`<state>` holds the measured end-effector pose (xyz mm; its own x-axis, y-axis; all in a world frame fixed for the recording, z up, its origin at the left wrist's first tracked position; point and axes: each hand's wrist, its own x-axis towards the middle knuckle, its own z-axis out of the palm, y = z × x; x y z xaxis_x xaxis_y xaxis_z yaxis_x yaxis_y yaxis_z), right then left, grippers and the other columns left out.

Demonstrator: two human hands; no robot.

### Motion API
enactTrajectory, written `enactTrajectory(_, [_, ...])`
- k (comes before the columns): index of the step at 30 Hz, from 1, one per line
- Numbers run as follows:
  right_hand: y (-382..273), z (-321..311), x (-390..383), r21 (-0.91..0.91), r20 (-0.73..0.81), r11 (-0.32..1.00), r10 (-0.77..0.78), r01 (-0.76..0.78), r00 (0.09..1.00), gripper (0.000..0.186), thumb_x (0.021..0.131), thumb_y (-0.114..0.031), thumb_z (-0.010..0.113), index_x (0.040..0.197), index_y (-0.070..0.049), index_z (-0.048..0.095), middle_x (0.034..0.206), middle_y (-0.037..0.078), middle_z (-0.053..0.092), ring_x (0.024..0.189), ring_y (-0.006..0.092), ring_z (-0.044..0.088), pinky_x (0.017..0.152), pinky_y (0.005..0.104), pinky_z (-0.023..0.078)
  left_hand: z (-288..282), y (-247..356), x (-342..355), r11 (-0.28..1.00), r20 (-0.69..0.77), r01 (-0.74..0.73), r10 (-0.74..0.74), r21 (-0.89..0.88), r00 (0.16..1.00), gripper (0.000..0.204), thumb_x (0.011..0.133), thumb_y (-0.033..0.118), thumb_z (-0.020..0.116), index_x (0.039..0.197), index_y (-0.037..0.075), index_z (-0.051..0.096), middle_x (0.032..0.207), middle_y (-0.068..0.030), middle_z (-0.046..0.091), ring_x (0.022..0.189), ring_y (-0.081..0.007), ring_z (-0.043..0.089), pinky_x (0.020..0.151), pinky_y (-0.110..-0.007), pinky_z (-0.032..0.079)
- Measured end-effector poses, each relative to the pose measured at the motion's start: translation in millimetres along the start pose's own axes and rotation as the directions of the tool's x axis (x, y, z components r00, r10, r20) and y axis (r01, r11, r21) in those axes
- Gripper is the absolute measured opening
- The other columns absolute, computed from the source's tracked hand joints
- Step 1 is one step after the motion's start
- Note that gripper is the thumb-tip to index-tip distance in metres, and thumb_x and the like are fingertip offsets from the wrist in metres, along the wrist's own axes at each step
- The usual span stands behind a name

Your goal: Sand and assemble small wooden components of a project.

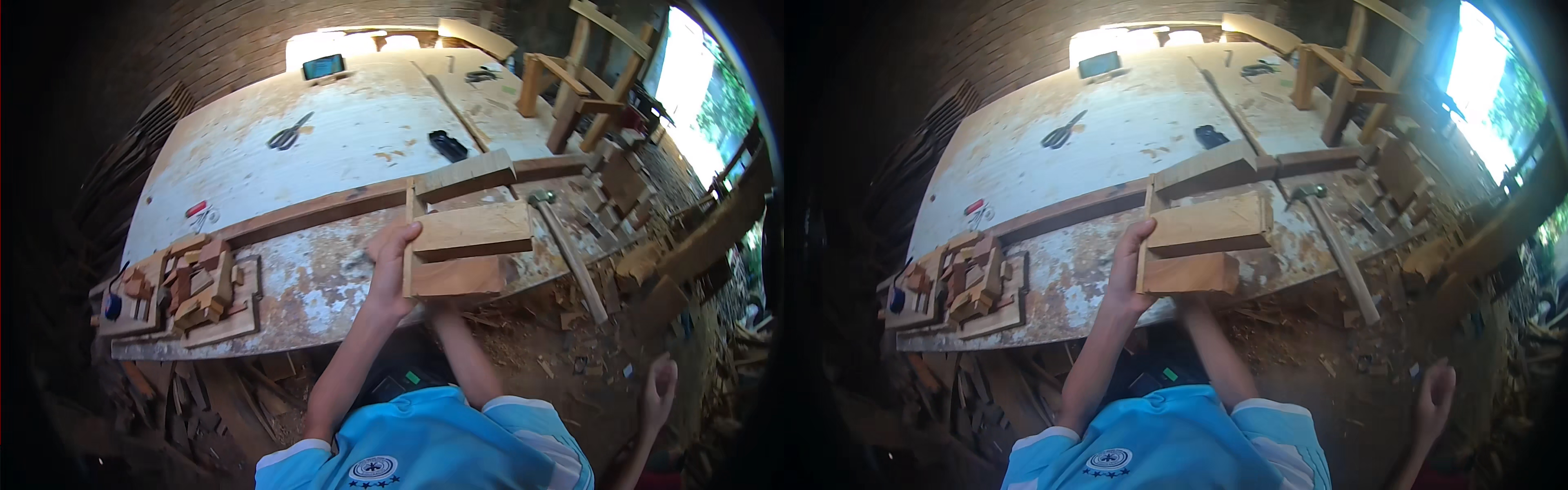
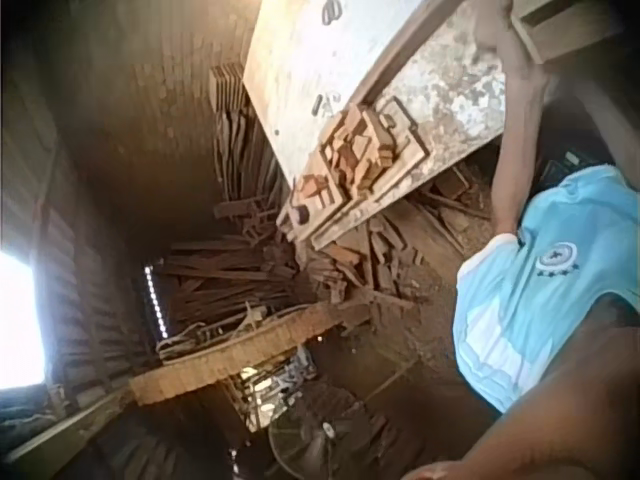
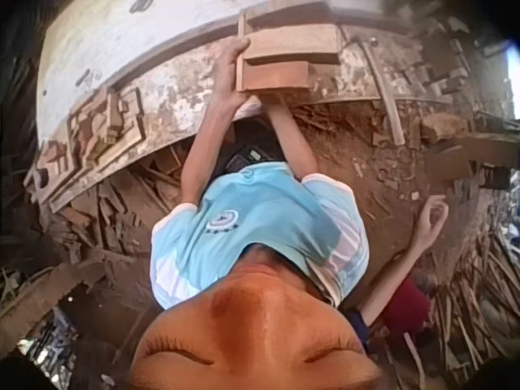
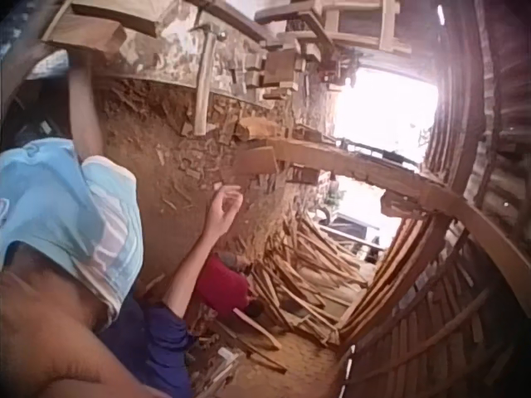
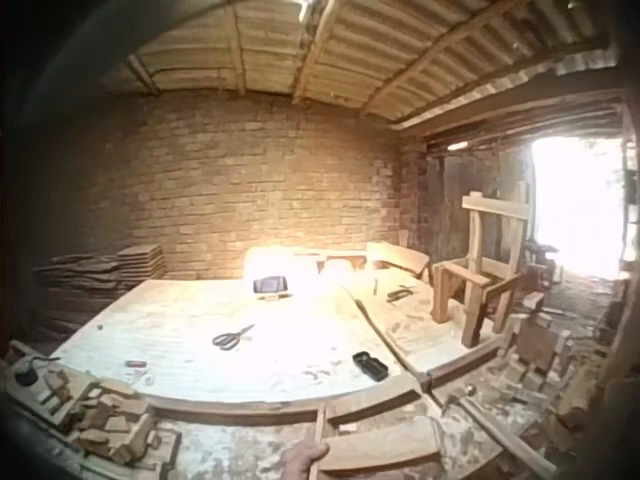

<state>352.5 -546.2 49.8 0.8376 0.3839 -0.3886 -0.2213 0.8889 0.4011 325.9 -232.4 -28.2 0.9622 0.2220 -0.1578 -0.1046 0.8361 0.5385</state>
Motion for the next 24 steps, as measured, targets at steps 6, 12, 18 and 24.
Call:
enactTrajectory(6, [109, -128, 266, -0.913, 0.399, -0.139, -0.106, 0.384, 0.911, 0.043, 0.095, -0.038, 0.041, 0.114, -0.001, 0.049, 0.1, 0.009, 0.057, 0.088, 0.0178, 0.057, 0.077, 0.0326, 0.046, -56, 73, -41, 0.932, -0.028, -0.347, 0.351, 0.107, 0.936, 0.04, 0.087, 0.023, 0.051, 0.118, -0.002, 0.047, 0.106, -0.0118, 0.059, 0.094, -0.016, 0.06, 0.079, -0.028, 0.052])
enactTrajectory(12, [78, -113, 283, -0.027, 0.957, -0.965, 0.051, 0.259, 0.287, 0.042, 0.085, -0.031, 0.055, 0.116, -0.004, 0.049, 0.114, 0.019, 0.05, 0.106, 0.0378, 0.048, 0.089, 0.0424, 0.038, -70, 128, -72, 0.691, 0.08, -0.455, 0.502, 0.561, 0.861, 0.051, 0.08, 0.009, 0.059, 0.128, -0.003, 0.043, 0.111, -0.0084, 0.058, 0.094, -0.0122, 0.058, 0.085, -0.026, 0.046])
enactTrajectory(18, [164, -114, 204, -0.739, 0.422, -0.129, 0.676, 0.661, 0.604, 0.061, 0.082, -0.027, 0.06, 0.133, -0.005, 0.035, 0.125, 0.015, 0.047, 0.117, 0.0253, 0.045, 0.096, 0.0377, 0.037, -64, 149, -79, 0.568, 0.178, -0.363, 0.354, 0.739, 0.918, 0.057, 0.074, 0.008, 0.066, 0.127, 0.0, 0.046, 0.116, -0.0099, 0.057, 0.107, -0.0144, 0.052, 0.092, -0.028, 0.041])
enactTrajectory(24, [183, -121, 203, -0.85, 0.134, -0.132, 0.881, 0.51, 0.453, 0.077, 0.076, -0.033, 0.067, 0.137, -0.003, 0.031, 0.121, 0.015, 0.051, 0.117, 0.0249, 0.046, 0.097, 0.0366, 0.037, -64, 168, -68, 0.21, 0.296, -0.323, 0.15, 0.923, 0.943, 0.063, 0.071, 0.014, 0.072, 0.128, 0.002, 0.047, 0.115, -0.0105, 0.059, 0.103, -0.0176, 0.056, 0.092, -0.032, 0.043])
